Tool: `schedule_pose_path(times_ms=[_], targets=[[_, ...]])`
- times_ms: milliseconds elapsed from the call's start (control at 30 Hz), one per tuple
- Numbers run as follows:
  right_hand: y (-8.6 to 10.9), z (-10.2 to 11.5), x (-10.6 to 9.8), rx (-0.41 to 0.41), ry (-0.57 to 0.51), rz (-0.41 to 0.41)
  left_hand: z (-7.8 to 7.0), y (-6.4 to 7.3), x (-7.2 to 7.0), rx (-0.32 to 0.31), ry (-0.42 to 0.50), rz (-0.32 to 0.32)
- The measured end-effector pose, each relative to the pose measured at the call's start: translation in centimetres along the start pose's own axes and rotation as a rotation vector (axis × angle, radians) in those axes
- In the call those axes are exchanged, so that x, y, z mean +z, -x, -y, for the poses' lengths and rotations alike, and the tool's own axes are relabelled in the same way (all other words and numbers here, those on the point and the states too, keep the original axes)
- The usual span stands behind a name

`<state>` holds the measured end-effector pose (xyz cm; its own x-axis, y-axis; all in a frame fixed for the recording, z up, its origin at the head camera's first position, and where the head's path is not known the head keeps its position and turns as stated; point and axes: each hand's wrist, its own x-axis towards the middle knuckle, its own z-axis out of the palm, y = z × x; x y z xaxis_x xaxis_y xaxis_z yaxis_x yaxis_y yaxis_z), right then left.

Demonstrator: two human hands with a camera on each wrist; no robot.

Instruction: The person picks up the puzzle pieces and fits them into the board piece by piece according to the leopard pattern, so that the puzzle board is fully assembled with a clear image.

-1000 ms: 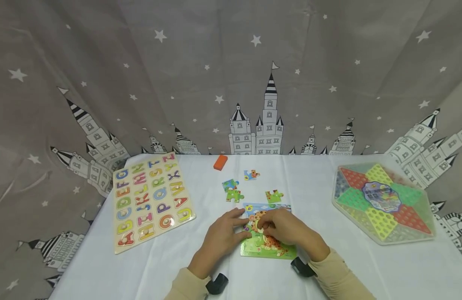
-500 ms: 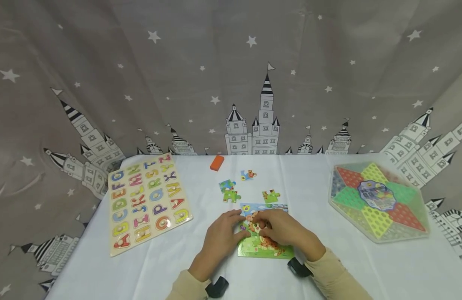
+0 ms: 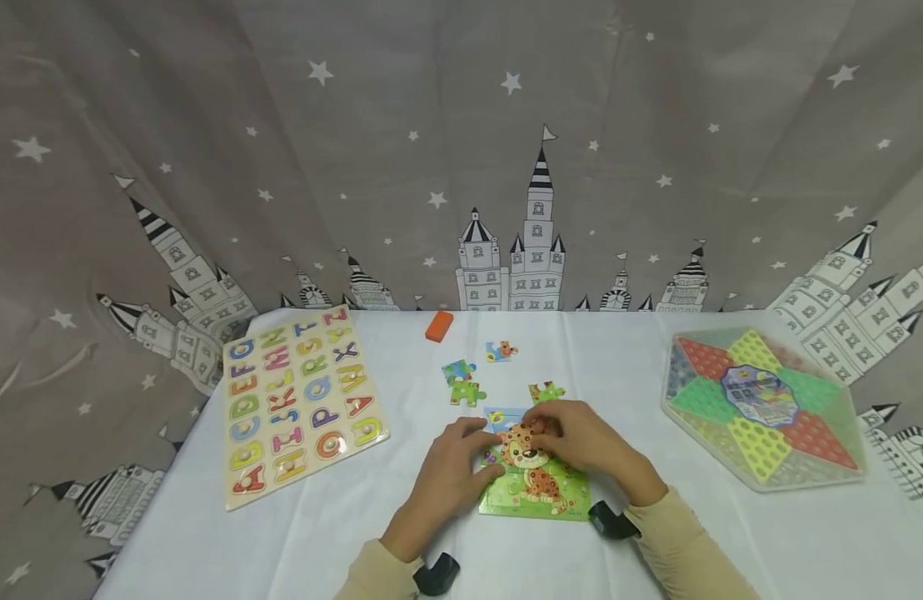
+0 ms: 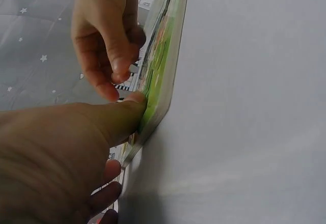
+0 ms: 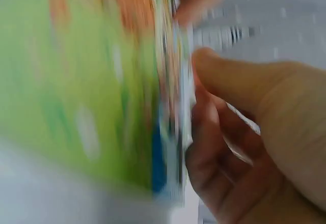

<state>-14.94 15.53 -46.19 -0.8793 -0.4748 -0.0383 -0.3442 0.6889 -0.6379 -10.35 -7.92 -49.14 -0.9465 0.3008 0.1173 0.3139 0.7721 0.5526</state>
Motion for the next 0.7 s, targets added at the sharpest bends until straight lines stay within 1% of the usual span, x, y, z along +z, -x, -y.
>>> schedule_pose_path(times_ms=[67, 133, 200, 267, 400, 500, 567, 633, 700], targets=[[-0.5, -1.2, -0.8, 0.056, 0.023, -0.076, -0.1, 0.1, 0.1, -0.012, 0.000, 0.005], [-1.0, -2.3, -1.6, 0.107, 0.057, -0.116, -0.1, 0.2, 0.1, -0.022, 0.009, 0.010], [-1.5, -3.1, -2.3, 0.130, 0.083, -0.108, -0.1, 0.3, 0.1, -0.020, 0.012, 0.014], [-2.1, -3.6, -2.7, 0.135, 0.104, -0.075, -0.2, 0.4, 0.2, -0.018, 0.012, 0.014], [-3.3, -3.8, -3.1, 0.135, 0.142, -0.027, -0.2, 0.3, 0.2, -0.012, 0.026, 0.010], [-3.8, -3.6, -3.3, 0.146, 0.171, -0.005, -0.3, 0.3, 0.2, -0.005, 0.034, 0.013], [-3.8, -3.6, -3.4, 0.160, 0.135, -0.001, -0.2, 0.2, 0.2, -0.004, 0.030, 0.017], [-3.7, -3.8, -3.5, 0.165, 0.054, -0.019, -0.1, 0.1, 0.1, -0.002, 0.022, 0.012], [-3.1, -3.9, -3.6, 0.162, -0.094, -0.046, -0.1, 0.0, 0.0, -0.003, 0.017, 0.006]])
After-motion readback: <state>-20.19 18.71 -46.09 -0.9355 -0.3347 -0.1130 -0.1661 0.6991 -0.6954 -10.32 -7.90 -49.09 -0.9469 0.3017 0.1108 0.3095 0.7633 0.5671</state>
